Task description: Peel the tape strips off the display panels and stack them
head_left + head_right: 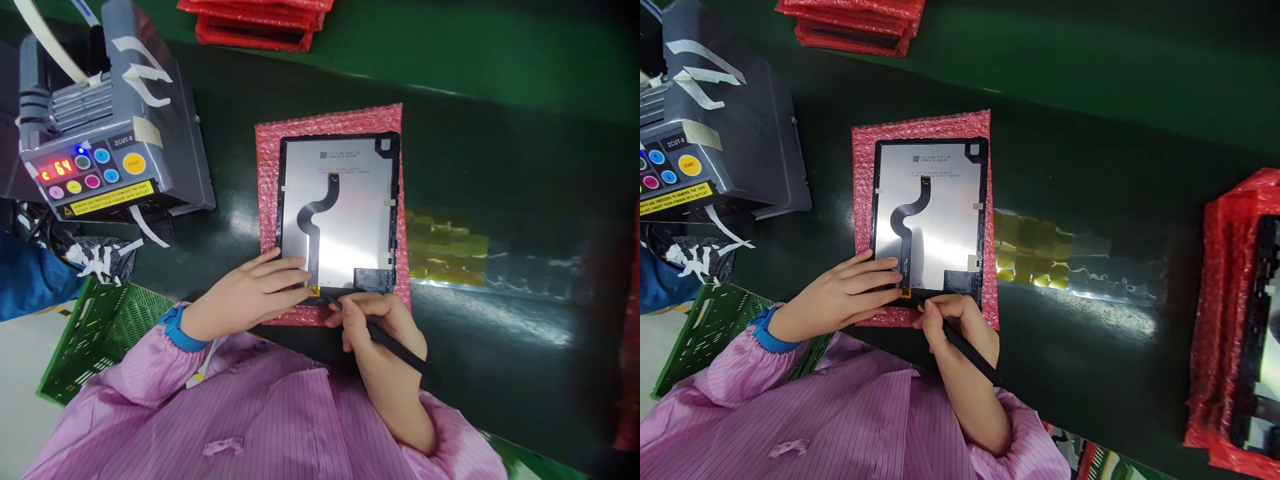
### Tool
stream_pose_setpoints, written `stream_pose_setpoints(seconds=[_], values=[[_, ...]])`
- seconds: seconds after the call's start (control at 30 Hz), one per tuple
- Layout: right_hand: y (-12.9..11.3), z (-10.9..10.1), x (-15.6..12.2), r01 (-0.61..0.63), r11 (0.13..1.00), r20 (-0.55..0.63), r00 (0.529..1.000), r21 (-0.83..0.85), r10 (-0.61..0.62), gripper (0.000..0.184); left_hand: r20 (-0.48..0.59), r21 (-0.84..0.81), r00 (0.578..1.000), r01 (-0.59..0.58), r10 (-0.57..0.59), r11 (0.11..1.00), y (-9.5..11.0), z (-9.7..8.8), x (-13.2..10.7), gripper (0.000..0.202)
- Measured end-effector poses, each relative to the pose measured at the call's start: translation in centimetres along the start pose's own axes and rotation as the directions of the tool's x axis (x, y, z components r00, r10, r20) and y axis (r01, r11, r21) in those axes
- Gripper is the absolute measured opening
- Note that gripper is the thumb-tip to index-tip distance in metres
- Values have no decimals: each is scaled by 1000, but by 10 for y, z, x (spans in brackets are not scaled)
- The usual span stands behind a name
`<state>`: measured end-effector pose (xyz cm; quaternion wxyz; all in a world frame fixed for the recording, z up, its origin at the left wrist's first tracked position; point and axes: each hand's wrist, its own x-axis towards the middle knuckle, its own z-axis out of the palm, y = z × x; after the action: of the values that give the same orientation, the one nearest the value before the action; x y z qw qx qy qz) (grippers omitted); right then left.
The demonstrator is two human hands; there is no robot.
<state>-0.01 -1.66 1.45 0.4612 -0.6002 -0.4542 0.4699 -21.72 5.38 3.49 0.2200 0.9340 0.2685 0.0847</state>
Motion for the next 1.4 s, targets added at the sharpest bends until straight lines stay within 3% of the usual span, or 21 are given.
stream_pose_setpoints(seconds=[0.17,0.3,0.37,0.43,0.47,0.5,0.57,0.63,0.7,0.77,0.87,0.93,0.97,1.0,1.03,1.1,1.17,1.23,1.3,1.4], values=[[0,1,-1,-42,981,-170,983,189,75,21,-25,61,1000,9,-7,998,5,6,2,28],[0,1,-2,-57,962,-198,974,266,112,23,-39,74,998,59,-56,996,14,10,5,35],[1,-1,-3,-61,950,-203,971,307,128,23,-54,-95,991,114,-120,989,17,10,0,38],[2,-3,-4,-67,938,-201,969,339,142,23,-139,-441,953,184,-270,878,17,7,-12,40],[3,-4,-4,-69,936,-198,969,346,145,23,-185,-634,902,194,-390,749,16,4,-20,41],[4,-5,-4,-72,934,-194,970,349,147,23,-208,-795,822,174,-530,582,14,2,-28,42],[4,-6,-5,-82,937,-183,971,339,151,24,-161,-962,608,79,-778,260,9,-5,-44,46],[4,-6,-4,-88,942,-179,972,323,152,25,-74,-996,411,6,-909,84,3,-12,-54,56],[3,-5,-4,-86,945,-178,973,317,148,25,-64,-998,260,-42,-963,55,-2,-19,-57,57],[3,-5,-3,-80,944,-178,974,321,142,25,-105,-992,146,-87,-984,93,-4,-24,-53,46],[5,-4,-5,-81,942,-175,974,326,144,25,-159,-980,39,-128,-986,153,-3,-28,-44,36],[6,-5,-6,-66,946,-165,978,316,124,23,-213,-967,14,-147,-977,209,1,-26,-41,36],[6,-6,-7,-47,950,-157,982,307,100,21,-249,-958,16,-151,-968,244,5,-23,-40,37],[5,-8,-6,-24,954,-148,986,298,71,19,-296,-948,48,-140,-954,287,9,-19,-39,37],[2,-10,-5,1,957,-133,990,290,39,19,-336,-939,117,-111,-934,324,15,-14,-38,34],[-6,-15,1,40,964,-85,996,262,-18,20,-354,-929,335,-20,-873,370,29,-2,-34,24],[-18,-20,13,8,983,44,999,185,-17,18,-275,-926,558,66,-783,372,44,8,-26,17],[-30,-23,29,-59,993,253,967,103,32,20,-203,-905,715,123,-669,406,55,14,-15,15],[-41,-23,46,-149,986,437,894,77,101,32,-191,-857,800,146,-568,494,62,17,-6,17],[-53,-20,65,-252,964,550,818,80,169,43,-192,-831,819,158,-541,533,63,22,1,19]])
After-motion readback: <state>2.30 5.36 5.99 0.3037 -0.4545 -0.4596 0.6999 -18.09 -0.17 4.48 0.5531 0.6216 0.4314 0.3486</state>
